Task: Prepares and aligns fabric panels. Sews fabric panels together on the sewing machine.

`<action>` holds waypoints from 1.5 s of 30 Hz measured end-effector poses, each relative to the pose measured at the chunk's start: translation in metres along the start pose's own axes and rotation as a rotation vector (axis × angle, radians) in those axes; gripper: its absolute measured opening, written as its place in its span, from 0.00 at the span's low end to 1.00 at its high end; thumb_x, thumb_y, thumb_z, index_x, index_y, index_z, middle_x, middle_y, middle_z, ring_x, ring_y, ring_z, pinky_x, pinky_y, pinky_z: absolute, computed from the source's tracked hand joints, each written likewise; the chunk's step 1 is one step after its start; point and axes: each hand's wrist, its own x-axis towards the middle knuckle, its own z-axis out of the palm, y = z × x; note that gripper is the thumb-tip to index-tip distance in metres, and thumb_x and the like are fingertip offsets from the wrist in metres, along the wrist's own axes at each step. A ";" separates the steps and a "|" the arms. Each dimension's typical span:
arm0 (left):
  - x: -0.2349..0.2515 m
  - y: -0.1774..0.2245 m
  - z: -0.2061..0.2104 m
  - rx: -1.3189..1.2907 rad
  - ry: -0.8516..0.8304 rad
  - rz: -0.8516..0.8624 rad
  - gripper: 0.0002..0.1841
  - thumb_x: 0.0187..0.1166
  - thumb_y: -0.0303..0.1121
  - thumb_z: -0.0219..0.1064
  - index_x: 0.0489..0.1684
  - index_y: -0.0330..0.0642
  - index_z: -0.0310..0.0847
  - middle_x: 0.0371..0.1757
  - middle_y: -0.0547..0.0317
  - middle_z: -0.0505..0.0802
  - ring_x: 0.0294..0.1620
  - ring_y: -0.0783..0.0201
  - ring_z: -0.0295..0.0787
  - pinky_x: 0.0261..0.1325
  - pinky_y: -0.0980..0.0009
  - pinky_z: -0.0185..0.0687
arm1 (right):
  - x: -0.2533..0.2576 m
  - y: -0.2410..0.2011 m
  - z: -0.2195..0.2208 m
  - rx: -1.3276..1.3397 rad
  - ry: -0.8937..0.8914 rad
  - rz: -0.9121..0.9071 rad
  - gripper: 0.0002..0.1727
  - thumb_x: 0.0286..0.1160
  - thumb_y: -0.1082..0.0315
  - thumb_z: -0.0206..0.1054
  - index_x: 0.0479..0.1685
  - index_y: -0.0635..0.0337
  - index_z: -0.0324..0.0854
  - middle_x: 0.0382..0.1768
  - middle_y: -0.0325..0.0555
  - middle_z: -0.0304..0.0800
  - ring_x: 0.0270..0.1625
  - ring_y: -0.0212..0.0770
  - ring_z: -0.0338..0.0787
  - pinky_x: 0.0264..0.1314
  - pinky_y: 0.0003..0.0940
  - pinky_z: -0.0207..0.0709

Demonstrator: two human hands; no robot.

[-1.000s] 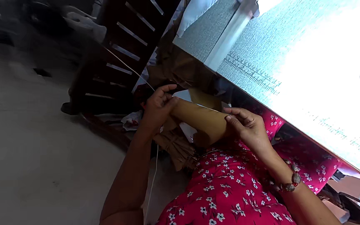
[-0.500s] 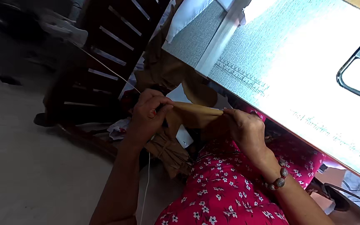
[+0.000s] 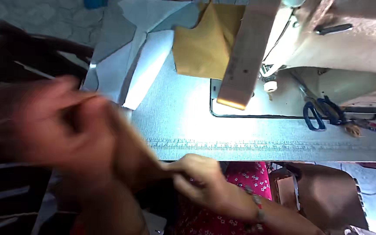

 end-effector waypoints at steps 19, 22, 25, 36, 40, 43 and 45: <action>0.090 0.139 0.191 -0.165 -0.453 0.290 0.09 0.81 0.27 0.64 0.36 0.40 0.92 0.39 0.51 0.95 0.48 0.51 0.92 0.56 0.54 0.78 | -0.062 0.004 -0.079 0.022 0.230 0.786 0.04 0.73 0.72 0.68 0.36 0.63 0.86 0.22 0.33 0.90 0.21 0.20 0.88 0.24 0.16 0.85; 0.081 0.151 0.172 -0.171 -0.623 0.144 0.15 0.84 0.36 0.62 0.54 0.38 0.92 0.56 0.47 0.94 0.61 0.46 0.89 0.62 0.48 0.78 | -0.068 0.007 -0.082 -0.151 0.180 0.689 0.06 0.73 0.69 0.67 0.34 0.62 0.87 0.22 0.34 0.89 0.21 0.18 0.87 0.26 0.14 0.83; 0.065 0.150 0.169 -0.189 -0.702 0.031 0.26 0.85 0.50 0.57 0.74 0.45 0.84 0.77 0.49 0.85 0.83 0.40 0.73 0.82 0.39 0.63 | -0.070 0.008 -0.090 -0.587 0.068 0.474 0.10 0.74 0.63 0.65 0.32 0.58 0.87 0.20 0.36 0.86 0.20 0.23 0.81 0.24 0.16 0.74; 0.066 0.137 0.185 -0.185 -0.666 0.012 0.29 0.86 0.55 0.55 0.75 0.48 0.84 0.83 0.53 0.81 0.88 0.41 0.67 0.87 0.37 0.53 | -0.059 0.040 -0.111 -1.002 -0.135 0.043 0.21 0.90 0.56 0.53 0.57 0.54 0.91 0.64 0.44 0.94 0.71 0.53 0.87 0.68 0.49 0.74; 0.082 0.145 0.180 -0.207 -0.703 -0.021 0.27 0.87 0.51 0.56 0.77 0.44 0.81 0.84 0.50 0.79 0.89 0.39 0.63 0.88 0.38 0.50 | -0.055 0.044 -0.114 -1.000 -0.125 0.029 0.21 0.90 0.56 0.53 0.55 0.54 0.92 0.63 0.44 0.94 0.71 0.53 0.87 0.70 0.48 0.73; 0.092 0.149 0.180 -0.219 -0.714 -0.053 0.27 0.87 0.48 0.57 0.78 0.42 0.79 0.85 0.47 0.77 0.90 0.38 0.62 0.89 0.38 0.47 | -0.053 0.047 -0.116 -0.968 -0.118 0.021 0.20 0.90 0.56 0.53 0.53 0.53 0.92 0.62 0.44 0.95 0.71 0.53 0.87 0.72 0.48 0.72; 0.093 0.149 0.182 -0.219 -0.698 -0.052 0.27 0.87 0.48 0.57 0.78 0.41 0.80 0.84 0.47 0.78 0.90 0.38 0.62 0.89 0.39 0.48 | -0.053 0.050 -0.116 -0.951 -0.110 0.019 0.20 0.90 0.56 0.53 0.52 0.53 0.92 0.62 0.44 0.95 0.70 0.52 0.88 0.72 0.48 0.72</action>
